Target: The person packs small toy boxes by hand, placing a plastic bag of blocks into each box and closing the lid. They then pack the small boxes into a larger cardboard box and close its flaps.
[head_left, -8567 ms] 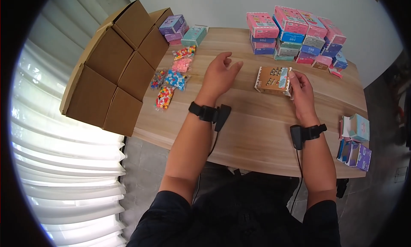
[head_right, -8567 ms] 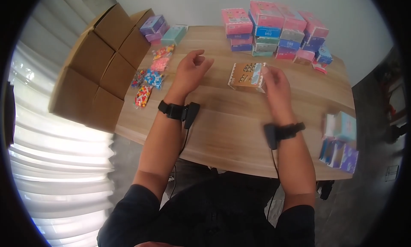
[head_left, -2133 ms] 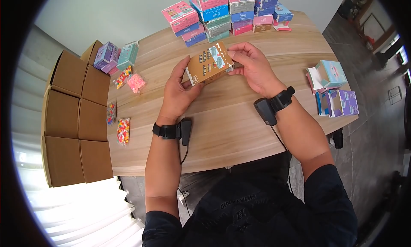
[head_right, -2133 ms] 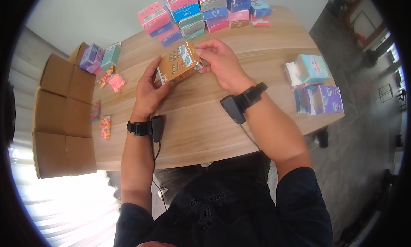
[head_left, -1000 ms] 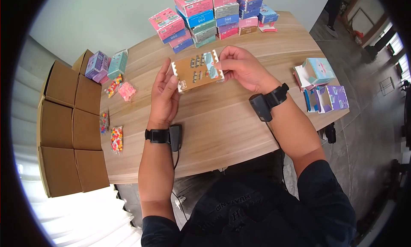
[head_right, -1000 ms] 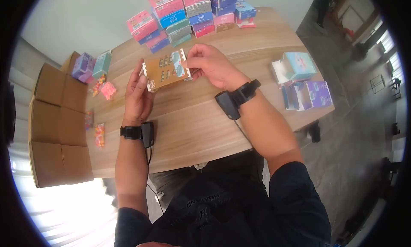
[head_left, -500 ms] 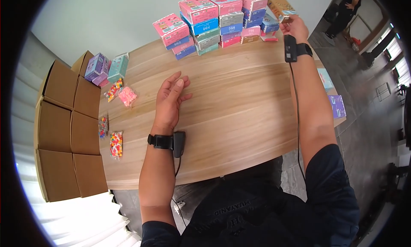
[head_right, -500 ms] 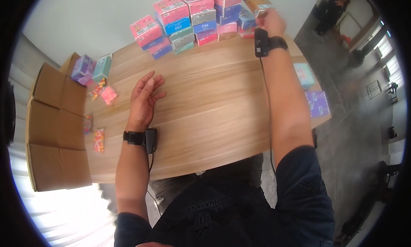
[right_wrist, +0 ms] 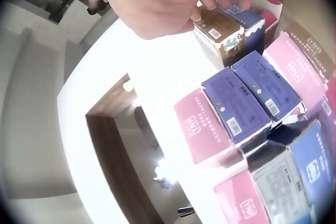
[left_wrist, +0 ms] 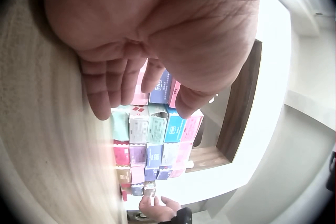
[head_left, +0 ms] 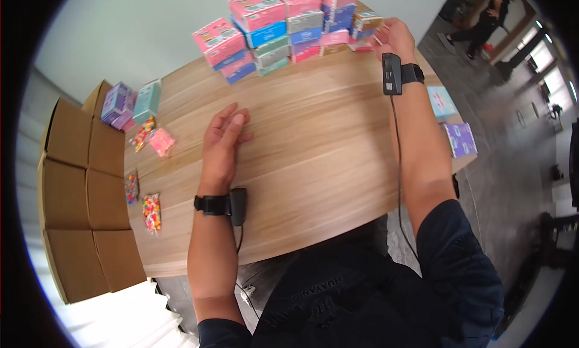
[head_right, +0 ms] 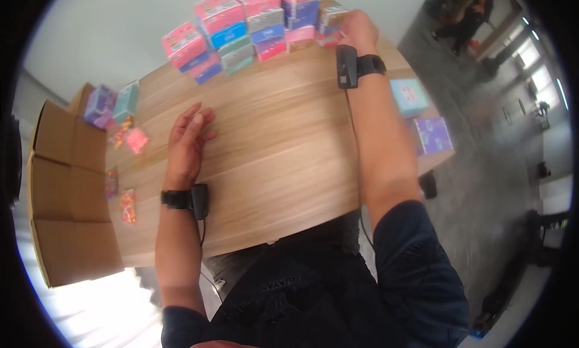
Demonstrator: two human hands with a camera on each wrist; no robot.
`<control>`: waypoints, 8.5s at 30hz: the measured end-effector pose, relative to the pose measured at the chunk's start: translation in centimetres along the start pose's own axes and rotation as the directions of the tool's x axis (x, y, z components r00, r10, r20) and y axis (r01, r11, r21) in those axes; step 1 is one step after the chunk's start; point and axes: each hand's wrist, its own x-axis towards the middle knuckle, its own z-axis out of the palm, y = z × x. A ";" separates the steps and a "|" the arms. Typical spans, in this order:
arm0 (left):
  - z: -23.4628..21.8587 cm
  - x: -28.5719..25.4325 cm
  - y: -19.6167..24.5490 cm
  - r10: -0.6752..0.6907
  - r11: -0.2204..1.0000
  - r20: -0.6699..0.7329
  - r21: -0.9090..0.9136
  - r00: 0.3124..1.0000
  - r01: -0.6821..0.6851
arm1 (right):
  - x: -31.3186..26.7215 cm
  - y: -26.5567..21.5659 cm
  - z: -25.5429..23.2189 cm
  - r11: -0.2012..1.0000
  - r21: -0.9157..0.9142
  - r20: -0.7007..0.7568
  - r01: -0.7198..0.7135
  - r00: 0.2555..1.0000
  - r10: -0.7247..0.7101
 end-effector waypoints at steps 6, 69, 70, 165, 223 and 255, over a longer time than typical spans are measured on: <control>-0.2 -0.1 0.1 0.003 1.000 0.011 0.012 1.000 -0.003 | -10.5 -9.4 -9.5 0.912 0.056 0.265 0.406 0.875 -0.405; -7.6 1.0 1.5 0.348 0.816 -0.246 0.554 0.905 -0.164 | -18.6 10.6 -0.7 0.510 -0.246 0.936 0.824 0.338 -0.094; -6.7 0.8 1.6 0.287 0.910 -0.241 0.369 0.927 -0.186 | -18.5 10.8 -0.7 0.489 -0.249 0.921 0.836 0.360 -0.147; -0.1 -0.8 2.1 0.299 0.852 0.064 0.432 0.952 -0.296 | -16.5 10.3 -0.3 0.838 -0.170 0.599 0.519 0.730 -0.330; -1.0 -0.3 0.6 0.267 0.853 0.169 0.417 0.949 -0.314 | -19.7 10.7 -0.1 0.751 -0.332 0.779 0.570 0.615 -0.123; 0.7 -1.1 2.4 0.187 0.896 0.138 0.382 0.973 -0.226 | -18.0 11.5 0.2 0.951 -0.152 0.762 0.269 0.645 -0.061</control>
